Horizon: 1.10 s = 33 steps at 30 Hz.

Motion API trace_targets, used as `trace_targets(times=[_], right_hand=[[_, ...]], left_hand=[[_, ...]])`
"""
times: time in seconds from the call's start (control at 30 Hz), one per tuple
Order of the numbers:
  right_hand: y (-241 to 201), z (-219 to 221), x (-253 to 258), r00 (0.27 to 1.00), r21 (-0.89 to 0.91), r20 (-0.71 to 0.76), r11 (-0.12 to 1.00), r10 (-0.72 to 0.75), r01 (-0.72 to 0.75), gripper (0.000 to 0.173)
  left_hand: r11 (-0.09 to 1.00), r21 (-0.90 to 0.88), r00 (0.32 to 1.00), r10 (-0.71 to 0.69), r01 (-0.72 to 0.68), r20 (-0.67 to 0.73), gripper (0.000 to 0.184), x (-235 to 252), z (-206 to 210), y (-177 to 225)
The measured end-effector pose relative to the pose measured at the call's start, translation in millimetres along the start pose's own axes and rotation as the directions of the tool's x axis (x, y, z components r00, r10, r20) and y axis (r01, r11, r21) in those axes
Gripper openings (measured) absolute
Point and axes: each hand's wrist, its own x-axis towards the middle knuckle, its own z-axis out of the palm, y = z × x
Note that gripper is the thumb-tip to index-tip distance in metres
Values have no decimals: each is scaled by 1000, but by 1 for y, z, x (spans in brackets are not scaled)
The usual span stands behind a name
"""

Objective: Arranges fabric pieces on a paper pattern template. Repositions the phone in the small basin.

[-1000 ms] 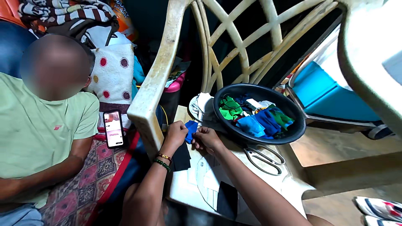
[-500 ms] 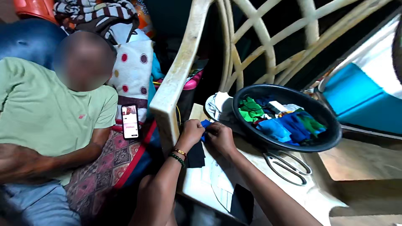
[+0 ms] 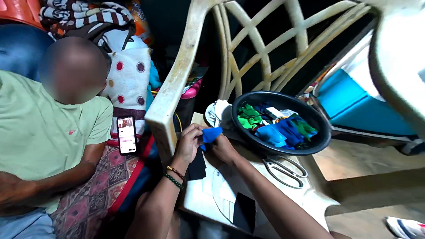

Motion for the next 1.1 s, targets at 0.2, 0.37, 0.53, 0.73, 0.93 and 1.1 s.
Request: trace_targets(times=[0.2,0.37,0.53,0.73,0.93,1.1], right_hand=[[-17,-29,-46,953,809,51,547,300,-215,50],[-15,-43,-106,969,773,153,587,196,-241,22],[3,-23,-145,992,368,-92,923,-85,113,63],[12,-16,-153,967,387,-185,892,-174,234,24],[14,-19,-166,961,475,-194,838,-198,268,26],[20,-20,-176,942,458,-221,825,-254,330,29]], left_hand=[[985,-25,977,-167,171,133,31,-36,6,7],[961,144,939,-263,235,221,26,-60,17,2],[836,520,939,-301,175,168,12,-83,31,4],[789,587,910,-361,183,202,10,-94,44,10],[824,550,928,-300,136,221,9,-113,41,7],[873,467,941,-263,137,215,11,-124,43,2]])
